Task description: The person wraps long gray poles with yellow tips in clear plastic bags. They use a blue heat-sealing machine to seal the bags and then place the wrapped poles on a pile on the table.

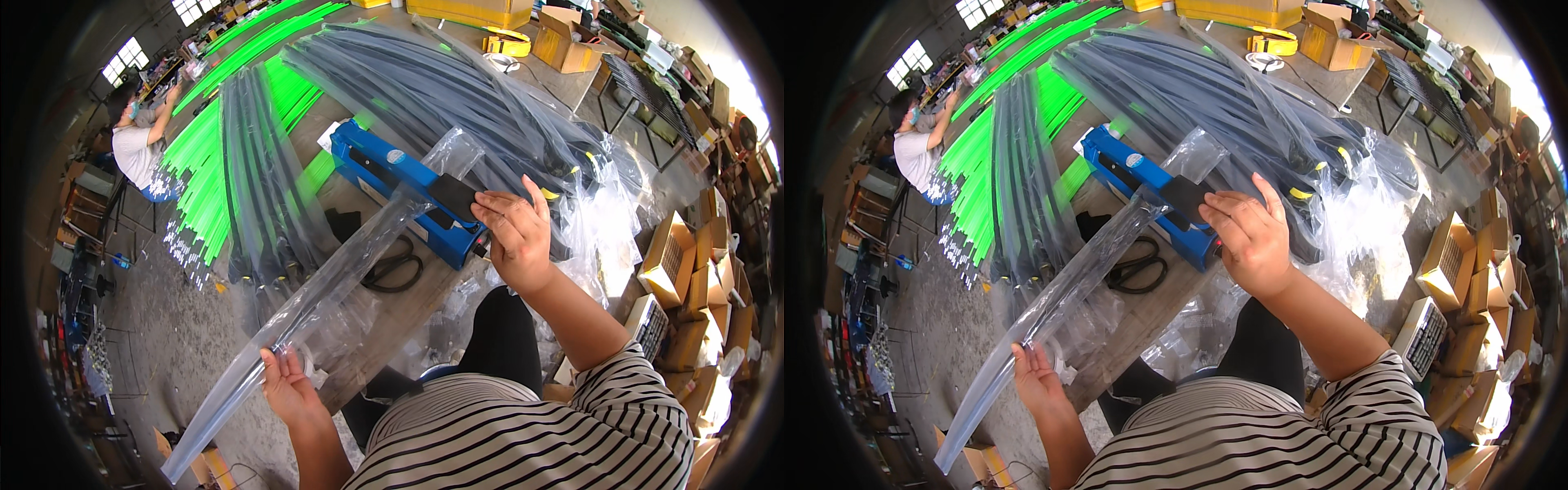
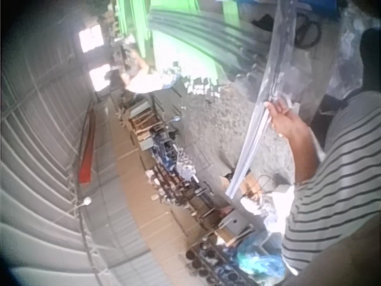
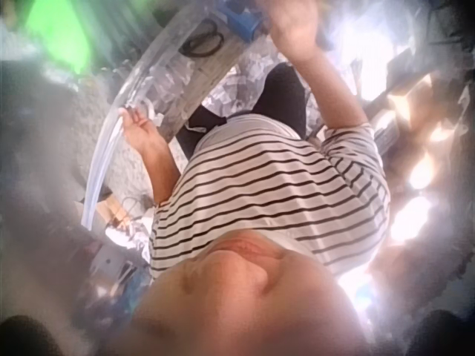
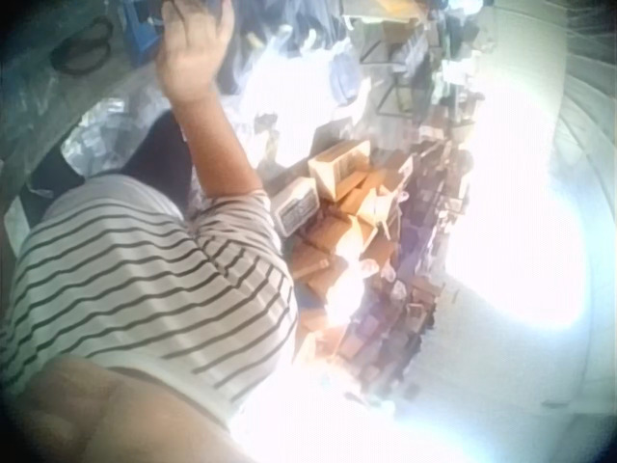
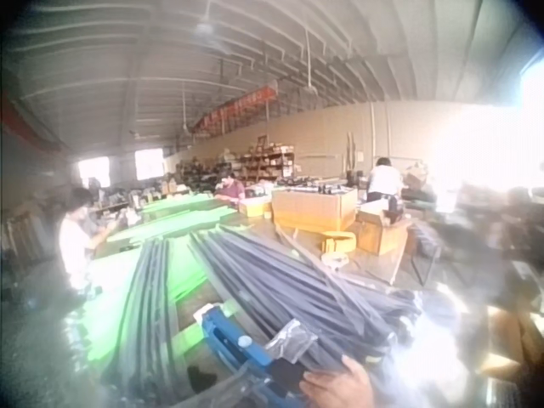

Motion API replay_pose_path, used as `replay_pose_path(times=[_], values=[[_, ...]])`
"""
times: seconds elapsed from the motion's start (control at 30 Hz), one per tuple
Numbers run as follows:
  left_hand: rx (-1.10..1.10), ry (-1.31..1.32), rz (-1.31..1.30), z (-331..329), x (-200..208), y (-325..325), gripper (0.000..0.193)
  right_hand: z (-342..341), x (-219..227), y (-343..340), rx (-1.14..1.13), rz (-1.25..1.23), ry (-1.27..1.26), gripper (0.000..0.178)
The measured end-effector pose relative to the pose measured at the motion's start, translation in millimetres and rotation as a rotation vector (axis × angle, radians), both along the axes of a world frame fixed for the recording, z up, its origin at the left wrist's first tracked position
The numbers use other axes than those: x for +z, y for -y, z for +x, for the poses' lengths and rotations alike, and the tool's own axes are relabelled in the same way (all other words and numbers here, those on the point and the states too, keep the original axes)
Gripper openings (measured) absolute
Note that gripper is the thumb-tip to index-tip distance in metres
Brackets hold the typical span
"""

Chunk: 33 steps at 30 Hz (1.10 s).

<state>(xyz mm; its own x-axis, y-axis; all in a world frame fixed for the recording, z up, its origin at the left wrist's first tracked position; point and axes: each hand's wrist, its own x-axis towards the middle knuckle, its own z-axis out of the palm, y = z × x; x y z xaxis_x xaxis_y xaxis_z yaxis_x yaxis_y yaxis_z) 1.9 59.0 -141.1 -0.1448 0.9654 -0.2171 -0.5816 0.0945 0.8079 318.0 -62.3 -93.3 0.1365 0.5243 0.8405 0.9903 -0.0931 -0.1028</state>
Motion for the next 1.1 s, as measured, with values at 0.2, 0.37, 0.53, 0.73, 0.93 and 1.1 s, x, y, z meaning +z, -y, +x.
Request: replay_pose_path(times=[0.2, 0.37, 0.53, 0.73, 0.93, 1.1], values=[[-0.011, 0.003, -0.001, -1, 0, -1, 0.024, 0, 0, -2, -0.007, 0.007, 0.005, 0.018], [-0.019, 0.003, -0.011, -1, -1, -1, 0.024, 1, -1, -2, 0.004, 0.018, 0.002, 0.018], [-0.035, 0.007, 0.006, -1, 1, -2, 0.024, 1, -1, -2, 0.005, 0.004, -0.005, 0.02], [-0.013, 0.01, -0.005, -1, 1, -4, 0.024, 2, -1, 1, 0.004, -0.012, 0.008, 0.025], [-0.003, 0.006, -0.005, 4, 6, -4, 0.023, -2, 9, 8, -0.025, -0.038, 0.016, 0.032], [-0.006, 0.022, 0.037, -25, 12, -6, 0.022, -15, 31, 29, -0.03, 0.079, -0.067, 0.037]])
